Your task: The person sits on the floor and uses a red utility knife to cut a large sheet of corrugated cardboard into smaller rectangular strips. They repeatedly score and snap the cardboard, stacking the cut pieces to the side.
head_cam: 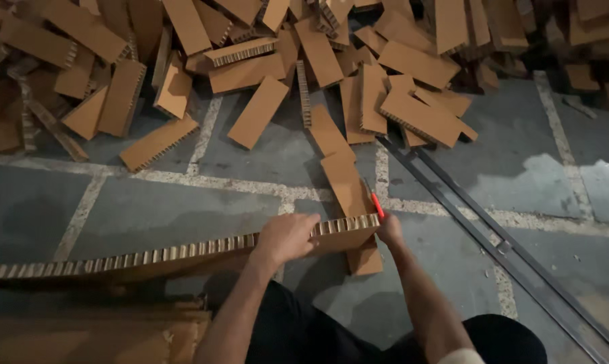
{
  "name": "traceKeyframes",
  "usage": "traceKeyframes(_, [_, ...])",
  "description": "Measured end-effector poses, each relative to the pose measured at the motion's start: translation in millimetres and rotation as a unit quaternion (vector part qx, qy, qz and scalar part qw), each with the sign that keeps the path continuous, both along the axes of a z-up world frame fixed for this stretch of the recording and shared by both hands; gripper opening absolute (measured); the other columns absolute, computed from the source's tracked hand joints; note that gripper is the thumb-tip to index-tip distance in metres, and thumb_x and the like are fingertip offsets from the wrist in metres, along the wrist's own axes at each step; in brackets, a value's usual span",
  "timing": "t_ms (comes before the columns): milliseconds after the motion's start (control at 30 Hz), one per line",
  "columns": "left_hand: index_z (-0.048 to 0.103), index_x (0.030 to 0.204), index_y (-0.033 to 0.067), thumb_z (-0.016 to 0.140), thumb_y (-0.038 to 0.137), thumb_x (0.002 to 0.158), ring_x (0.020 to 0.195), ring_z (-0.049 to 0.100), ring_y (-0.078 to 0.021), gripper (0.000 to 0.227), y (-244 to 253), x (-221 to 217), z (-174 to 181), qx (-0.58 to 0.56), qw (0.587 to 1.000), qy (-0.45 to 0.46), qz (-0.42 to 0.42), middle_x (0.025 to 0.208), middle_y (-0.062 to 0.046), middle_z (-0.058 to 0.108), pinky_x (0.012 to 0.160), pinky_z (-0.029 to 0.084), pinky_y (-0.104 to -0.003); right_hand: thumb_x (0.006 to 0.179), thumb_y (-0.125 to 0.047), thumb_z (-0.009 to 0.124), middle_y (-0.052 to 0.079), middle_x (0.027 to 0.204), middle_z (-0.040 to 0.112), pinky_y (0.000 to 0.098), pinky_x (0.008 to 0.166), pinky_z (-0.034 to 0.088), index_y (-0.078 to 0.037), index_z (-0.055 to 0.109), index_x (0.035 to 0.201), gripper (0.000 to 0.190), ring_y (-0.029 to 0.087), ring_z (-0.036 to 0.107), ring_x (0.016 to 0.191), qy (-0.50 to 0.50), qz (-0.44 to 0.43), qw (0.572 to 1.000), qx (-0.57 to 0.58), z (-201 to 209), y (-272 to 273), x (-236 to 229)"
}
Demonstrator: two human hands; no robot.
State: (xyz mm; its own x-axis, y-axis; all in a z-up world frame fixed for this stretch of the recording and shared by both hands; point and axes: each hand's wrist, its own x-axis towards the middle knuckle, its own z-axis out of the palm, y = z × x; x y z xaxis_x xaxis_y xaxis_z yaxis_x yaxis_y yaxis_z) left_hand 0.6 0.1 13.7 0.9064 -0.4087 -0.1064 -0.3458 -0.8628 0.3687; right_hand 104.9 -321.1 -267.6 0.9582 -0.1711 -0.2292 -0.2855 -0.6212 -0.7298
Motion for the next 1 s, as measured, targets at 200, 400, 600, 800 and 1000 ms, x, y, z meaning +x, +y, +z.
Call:
traceKeyframes(200, [0.063, 0.102, 0.0087, 0.078, 0.032, 0.084, 0.094, 0.071, -0.0363, 0.033, 2, 4, -4, 0.002, 1.000, 0.006, 0.003, 0.096, -0.014, 0.074, 0.075, 0.056, -0.051, 0.089, -0.023, 0.072, 0.008, 0.061, 0.062, 0.0369, 0.040, 0.041, -0.014, 0.057, 0.122, 0.038, 0.019, 0.055, 0.046, -0.030, -0.225, 0.965, 0.131, 1, -28, -74])
traceKeyframes(400, [0.063, 0.106, 0.0092, 0.079, 0.031, 0.082, 0.097, 0.070, -0.0377, 0.036, 0, 0, 1, 0.015, 1.000, 0.013, 0.001, 0.100, -0.015, 0.073, 0.077, 0.056, -0.052, 0.111, -0.039, 0.056, 0.009, 0.066, 0.055, 0.0363, 0.047, 0.038, 0.004, 0.065, 0.098, 0.046, 0.018, 0.053, 0.053, -0.108, -0.138, 0.976, 0.126, 59, -44, -4])
traceKeyframes(600, [0.063, 0.108, 0.0090, 0.083, 0.032, 0.079, 0.103, 0.067, -0.0387, 0.042, 0, 1, -11, 0.021, 1.000, -0.019, -0.011, 0.105, -0.016, 0.072, 0.082, 0.054, -0.052, 0.107, -0.003, 0.052, 0.001, 0.094, 0.063, 0.0278, 0.060, 0.048, -0.009, 0.051, 0.122, 0.016, 0.013, 0.060, 0.070, -0.356, -0.070, 0.834, 0.416, 264, -14, 18])
traceKeyframes(800, [0.061, 0.105, 0.0073, 0.082, 0.030, 0.082, 0.100, 0.068, -0.0378, 0.038, -17, 29, -10, 0.004, 0.999, -0.034, -0.020, 0.103, -0.016, 0.072, 0.078, 0.054, -0.053, 0.097, 0.002, 0.049, 0.003, 0.088, 0.057, 0.0255, 0.052, 0.041, -0.009, 0.041, 0.147, 0.052, 0.011, 0.050, 0.062, -0.281, -0.026, 0.915, 0.289, 221, 5, -112])
traceKeyframes(1000, [0.064, 0.101, 0.0079, 0.087, 0.034, 0.077, 0.097, 0.071, -0.0378, 0.043, -64, 63, -14, -0.029, 0.996, -0.070, -0.037, 0.097, -0.014, 0.074, 0.080, 0.055, -0.052, 0.106, -0.006, 0.054, 0.013, 0.107, 0.068, 0.0390, 0.071, 0.055, -0.012, 0.019, 0.164, 0.068, 0.031, 0.068, 0.085, -0.434, 0.089, 0.896, -0.038, 135, 24, -186])
